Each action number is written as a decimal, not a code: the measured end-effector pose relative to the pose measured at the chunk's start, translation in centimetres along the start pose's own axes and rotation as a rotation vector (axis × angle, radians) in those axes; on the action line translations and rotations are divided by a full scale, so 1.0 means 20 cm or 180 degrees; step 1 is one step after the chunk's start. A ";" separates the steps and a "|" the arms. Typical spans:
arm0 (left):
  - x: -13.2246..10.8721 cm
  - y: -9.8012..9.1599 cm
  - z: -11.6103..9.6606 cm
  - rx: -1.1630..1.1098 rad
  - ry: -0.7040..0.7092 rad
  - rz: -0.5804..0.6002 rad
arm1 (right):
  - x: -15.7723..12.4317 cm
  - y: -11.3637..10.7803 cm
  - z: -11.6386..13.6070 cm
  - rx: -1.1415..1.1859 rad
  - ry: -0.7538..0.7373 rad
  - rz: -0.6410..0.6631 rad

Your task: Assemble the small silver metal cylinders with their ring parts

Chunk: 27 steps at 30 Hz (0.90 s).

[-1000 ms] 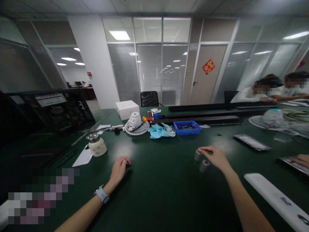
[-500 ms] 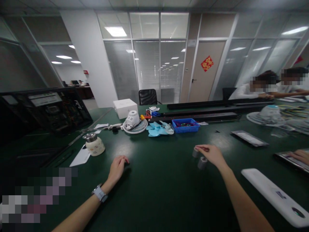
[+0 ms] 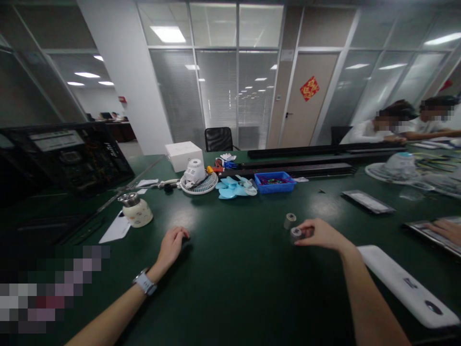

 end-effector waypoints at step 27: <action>-0.05 0.10 -0.60 -0.0177 0.0935 0.0692 | 0.27 0.80 0.73 0.1531 -0.1291 -0.0348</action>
Point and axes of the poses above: each hand's wrist, its own x-axis towards the middle knuckle, its own y-axis out of the palm, z = x × y, the point moved 7 cm from there along x, towards the middle knuckle, and after that the axes turned 4 degrees about x, right-handed, at the moved point
